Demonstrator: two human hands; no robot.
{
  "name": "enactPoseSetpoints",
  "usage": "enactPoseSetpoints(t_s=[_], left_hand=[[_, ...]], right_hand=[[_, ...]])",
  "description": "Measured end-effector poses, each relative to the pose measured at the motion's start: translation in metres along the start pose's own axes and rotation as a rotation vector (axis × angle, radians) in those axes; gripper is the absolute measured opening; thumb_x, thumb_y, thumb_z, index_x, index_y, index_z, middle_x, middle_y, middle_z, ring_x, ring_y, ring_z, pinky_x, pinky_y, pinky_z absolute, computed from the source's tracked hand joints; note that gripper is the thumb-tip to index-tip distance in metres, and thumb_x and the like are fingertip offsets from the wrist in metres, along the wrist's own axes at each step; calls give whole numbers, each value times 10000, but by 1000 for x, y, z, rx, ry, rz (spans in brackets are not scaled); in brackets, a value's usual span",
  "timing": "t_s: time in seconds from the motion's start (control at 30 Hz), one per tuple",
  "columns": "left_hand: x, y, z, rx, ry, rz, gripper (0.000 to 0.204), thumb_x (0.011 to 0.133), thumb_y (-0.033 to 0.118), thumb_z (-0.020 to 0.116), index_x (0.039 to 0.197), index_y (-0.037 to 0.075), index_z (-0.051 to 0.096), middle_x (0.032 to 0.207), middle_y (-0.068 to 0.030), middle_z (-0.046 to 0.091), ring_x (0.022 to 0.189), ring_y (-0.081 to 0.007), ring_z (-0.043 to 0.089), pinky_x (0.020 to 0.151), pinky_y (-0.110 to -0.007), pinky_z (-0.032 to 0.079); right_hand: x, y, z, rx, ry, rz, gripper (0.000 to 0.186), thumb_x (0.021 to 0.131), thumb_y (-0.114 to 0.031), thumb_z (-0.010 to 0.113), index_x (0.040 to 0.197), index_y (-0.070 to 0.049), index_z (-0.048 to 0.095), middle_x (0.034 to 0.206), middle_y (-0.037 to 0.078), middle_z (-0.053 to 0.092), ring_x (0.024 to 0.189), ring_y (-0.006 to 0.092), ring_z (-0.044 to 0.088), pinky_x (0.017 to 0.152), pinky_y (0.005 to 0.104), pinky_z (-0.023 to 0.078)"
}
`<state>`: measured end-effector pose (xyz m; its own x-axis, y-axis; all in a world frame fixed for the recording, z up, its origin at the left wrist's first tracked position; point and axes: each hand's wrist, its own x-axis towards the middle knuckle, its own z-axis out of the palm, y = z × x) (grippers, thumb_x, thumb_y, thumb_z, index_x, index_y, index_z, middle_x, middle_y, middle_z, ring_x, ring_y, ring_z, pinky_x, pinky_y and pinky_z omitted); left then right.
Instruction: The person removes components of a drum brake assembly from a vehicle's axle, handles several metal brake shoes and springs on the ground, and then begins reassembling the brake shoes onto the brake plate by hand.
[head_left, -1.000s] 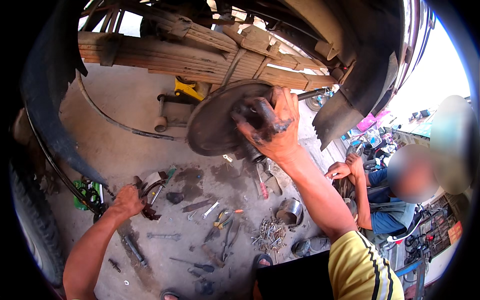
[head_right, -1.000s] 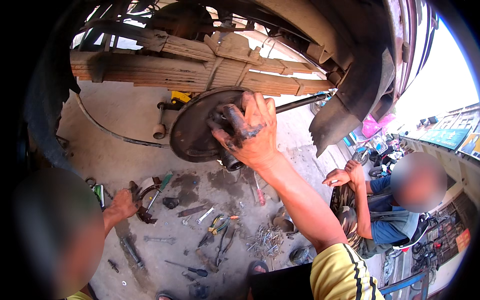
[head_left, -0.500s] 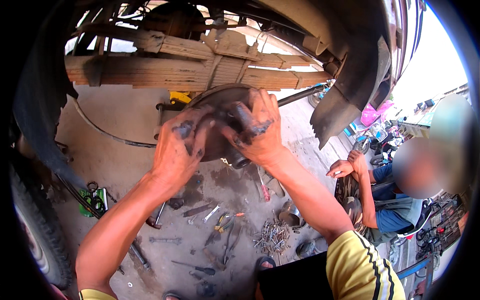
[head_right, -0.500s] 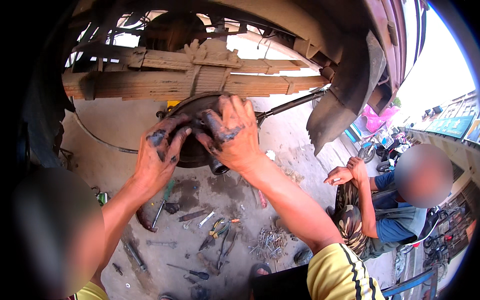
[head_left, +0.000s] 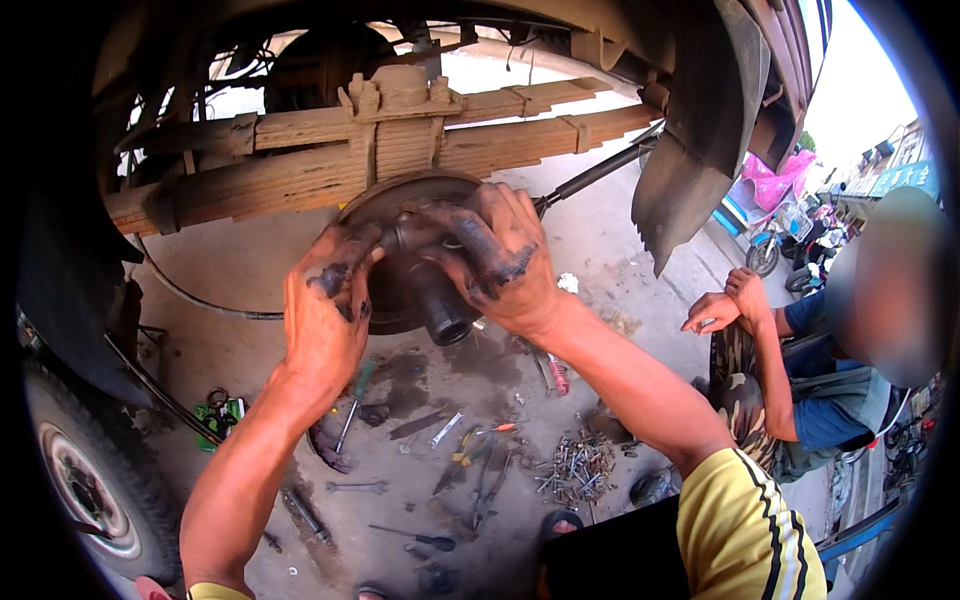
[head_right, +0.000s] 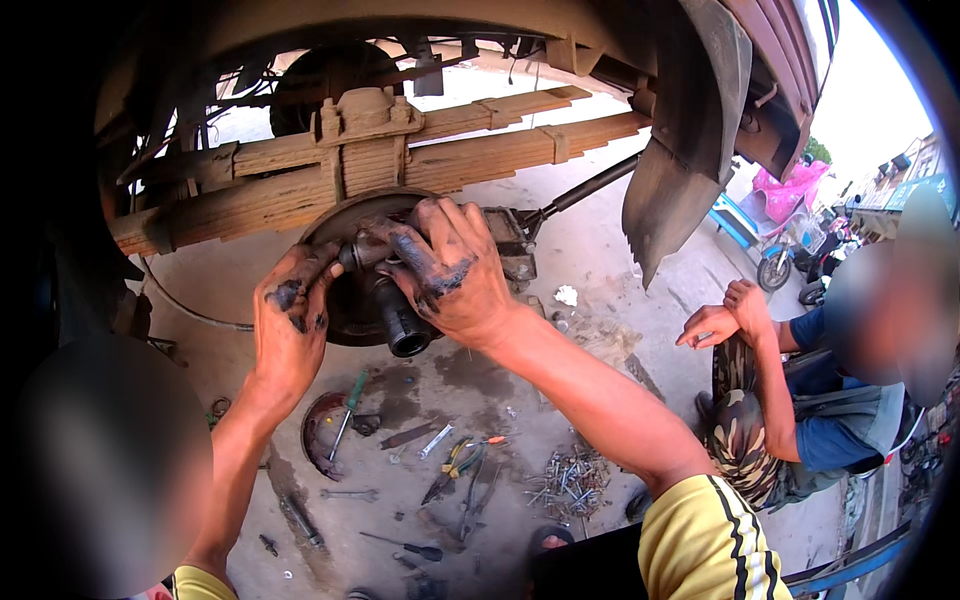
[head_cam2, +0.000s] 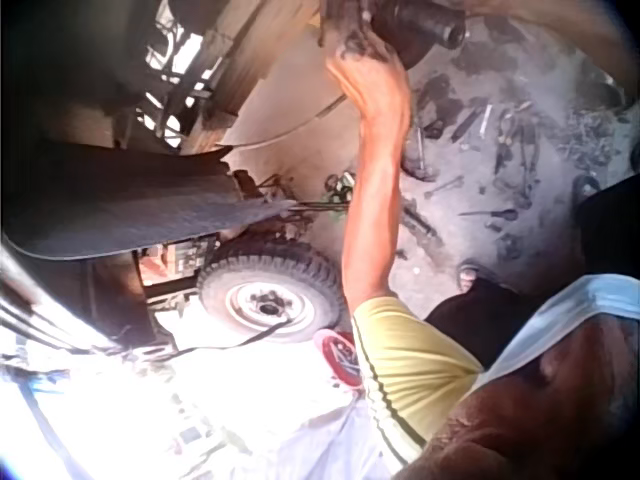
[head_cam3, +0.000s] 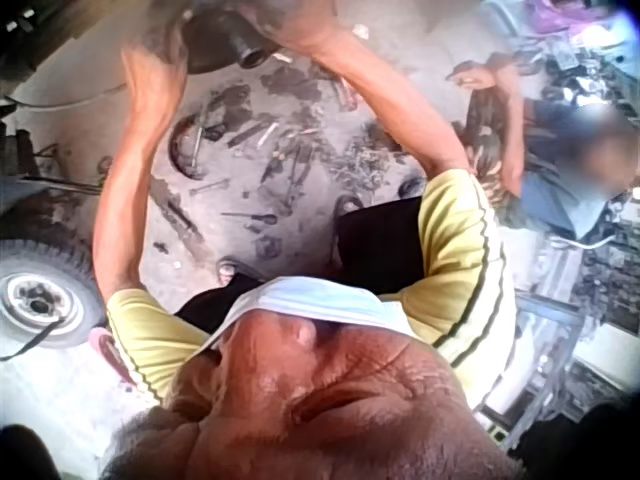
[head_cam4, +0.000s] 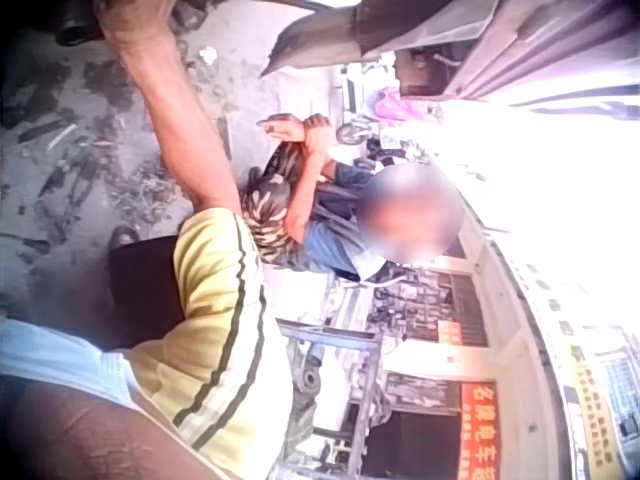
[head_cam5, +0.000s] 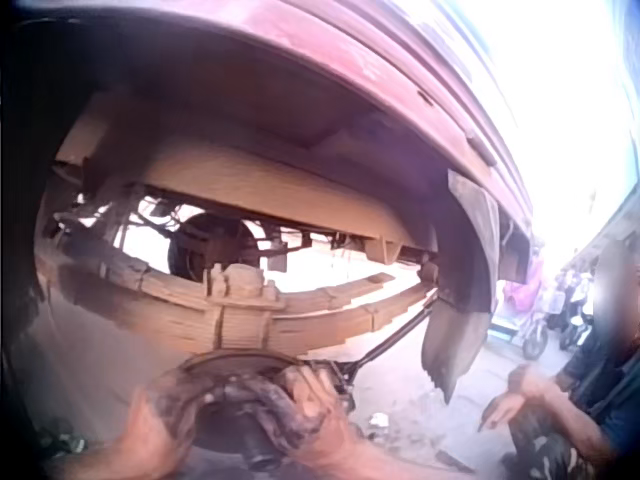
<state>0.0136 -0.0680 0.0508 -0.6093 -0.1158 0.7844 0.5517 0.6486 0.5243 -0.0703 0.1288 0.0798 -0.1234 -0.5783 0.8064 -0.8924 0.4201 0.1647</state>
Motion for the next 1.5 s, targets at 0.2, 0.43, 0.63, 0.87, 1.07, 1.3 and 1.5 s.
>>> enactPoseSetpoints(t_s=[0.2,0.43,0.63,0.87,1.07,1.3,1.5], left_hand=[[-4,-7,4,-75,35,-129,147,951,-16,630,1070,-90,674,1022,-131,702,908,-160,635,841,-284,502],[-10,-8,20,-414,179,-404,178,980,33,632,1123,-70,656,975,-64,699,858,-110,634,791,-267,547],[-8,-4,25,-443,163,-435,170,968,25,648,1108,-70,667,985,-72,693,855,-131,646,780,-273,577],[-5,-2,18,-363,121,-475,192,965,42,660,1121,-71,665,1000,-84,690,854,-144,654,778,-282,574],[-8,2,20,-278,134,-475,250,970,110,677,1153,-59,664,1061,-93,690,918,-145,650,852,-285,546],[-6,9,12,-194,97,-499,279,969,143,683,1168,-52,669,1070,-88,699,954,-137,640,925,-287,511],[-5,3,15,-256,93,-524,260,949,108,698,1153,-51,674,1010,-79,704,893,-139,651,854,-278,535]], right_hand=[[-3,8,-4,45,52,15,481,717,-117,817,1165,-77,646,1025,127,631,899,340,563,802,428,445],[-26,30,-5,202,60,145,517,743,-119,793,1225,-50,620,1132,206,572,1030,401,545,905,487,453],[-53,59,2,188,38,140,572,760,-169,820,1247,14,582,1202,252,556,1041,441,586,929,503,493],[-48,52,4,122,33,183,548,799,-206,800,1245,16,572,1224,240,563,1026,434,609,898,480,520],[-52,64,9,161,28,85,522,842,-218,749,1242,49,548,1211,236,566,983,406,628,855,477,540],[-44,69,0,186,10,-35,475,884,-206,706,1233,70,539,1183,220,581,908,396,650,775,459,558],[-49,80,7,200,15,-60,489,889,-203,705,1249,79,533,1194,249,583,932,402,650,800,451,560]])
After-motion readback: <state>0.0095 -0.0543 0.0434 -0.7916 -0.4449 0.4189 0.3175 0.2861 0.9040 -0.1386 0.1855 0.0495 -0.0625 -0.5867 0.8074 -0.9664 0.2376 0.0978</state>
